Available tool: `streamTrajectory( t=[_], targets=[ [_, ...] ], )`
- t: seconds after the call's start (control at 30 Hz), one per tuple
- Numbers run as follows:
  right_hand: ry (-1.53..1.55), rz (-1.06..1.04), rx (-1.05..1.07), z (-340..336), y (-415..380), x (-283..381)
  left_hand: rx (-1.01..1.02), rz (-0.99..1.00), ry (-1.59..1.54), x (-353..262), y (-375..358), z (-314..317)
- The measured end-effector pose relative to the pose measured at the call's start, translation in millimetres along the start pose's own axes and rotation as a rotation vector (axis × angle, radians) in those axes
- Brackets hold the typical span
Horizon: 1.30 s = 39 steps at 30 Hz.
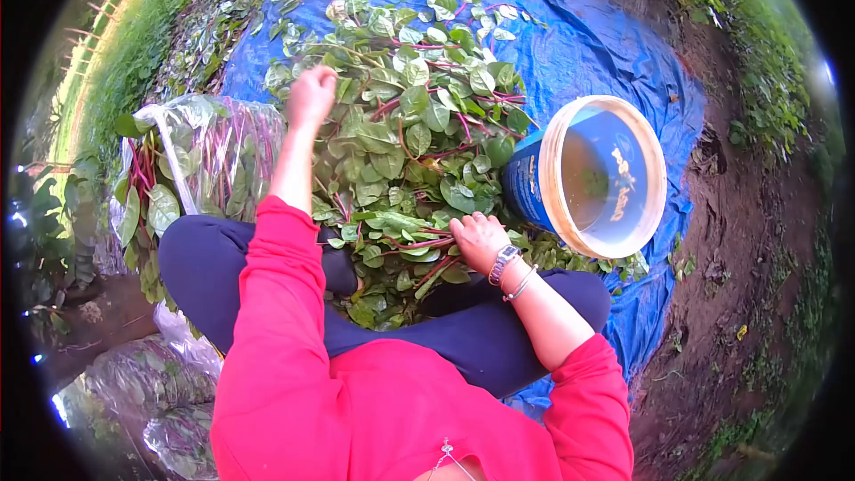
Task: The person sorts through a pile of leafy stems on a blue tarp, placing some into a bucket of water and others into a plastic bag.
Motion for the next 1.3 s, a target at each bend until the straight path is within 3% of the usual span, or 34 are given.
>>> streamTrajectory(
  t=[0.03,0.1,0.17,0.23,0.3,0.33,0.37,0.43,0.5,0.63,0.67,0.7,0.8,0.87,0.97,1.0,1.07,1.1,1.13,1.17,1.23,1.3],
  targets=[
    [0.003,-0.009,-0.033,-2.6,-0.4,-0.1,0.042,-0.033,-0.093,2.8,-12.6,14.7],
    [0.011,-0.019,-0.059,-3.2,1.6,7.6,0.317,-0.066,-0.168,1.9,-49.6,55.5],
    [0.002,0.001,-0.059,-4.6,3.5,2.2,0.839,-0.432,-0.141,12.0,-101.9,128.6],
    [-0.002,0.012,-0.09,-12.7,3.1,4.5,0.793,-0.406,0.052,11.2,-129.7,161.6],
    [-0.008,0.02,-0.12,-14.8,2.5,2.6,0.461,-0.392,-0.041,8.8,-143.6,172.3],
    [-0.058,0.022,-0.133,-11.5,2.4,0.5,0.437,-0.416,-0.324,7.4,-149.0,186.0],
    [-0.108,0.024,-0.148,-8.8,1.8,-2.5,0.368,-0.433,-0.405,9.4,-149.4,194.3],
    [-0.143,0.046,-0.161,-11.7,1.1,-5.2,0.162,-0.325,-0.402,-17.3,-137.1,170.8],
    [-0.167,0.066,-0.177,-16.1,1.6,-5.8,0.225,-0.181,-0.533,-64.6,-129.7,137.0],
    [-0.112,0.085,-0.147,-32.5,4.9,-4.2,0.92,0.352,-0.328,-139.3,-168.8,120.6],
    [-0.072,0.025,-0.29,-46.9,3.1,1.9,1.145,0.342,-0.264,-138.2,-187.0,126.1],
    [-0.033,-0.035,-0.43,-61.9,-1.4,7.9,1.167,0.346,-0.363,-143.2,-193.7,121.0],
    [0.011,-0.03,-0.383,-62.4,1.6,10.7,1.328,0.395,-0.384,-142.1,-202.5,129.2],
    [-0.086,-0.022,-0.404,-57.6,-1.6,10.1,1.6,0.271,-0.367,-118.4,-222.4,159.7],
    [-0.05,0.024,-0.281,-56.2,0.4,8.8,1.732,0.159,-0.298,-117.9,-219.6,152.3],
    [-0.09,-0.013,-0.369,-54.7,-1.5,7.5,1.675,0.164,-0.292,-119.5,-204.2,148.6],
    [-0.082,-0.014,-0.311,-42.2,0.5,1.5,1.003,0.462,-0.215,-117.5,-134.0,152.2],
    [-0.071,-0.018,-0.256,-36.5,2.1,0.2,0.708,0.275,-0.16,-103.3,-98.9,144.1],
    [-0.126,-0.012,-0.224,-36.8,4.2,2.1,0.349,0.265,-0.114,-85.1,-76.0,128.2],
    [-0.13,-0.012,-0.222,-35.9,5.0,2.1,0.206,0.17,0.053,-61.2,-65.1,129.0],
    [-0.125,0.047,-0.186,-29.2,7.8,-4.9,0.416,-0.056,0.251,-40.1,-69.0,125.3],
    [-0.139,0.053,-0.226,-31.6,8.8,-6.5,0.365,0.079,0.39,-38.8,-76.1,119.4]
  ],
)
Point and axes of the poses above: each hand's wrist, its own y-axis towards the middle knuckle, its own z-axis out of the palm, x = y × z, the point moved 9 cm from there along y, towards the middle knuckle
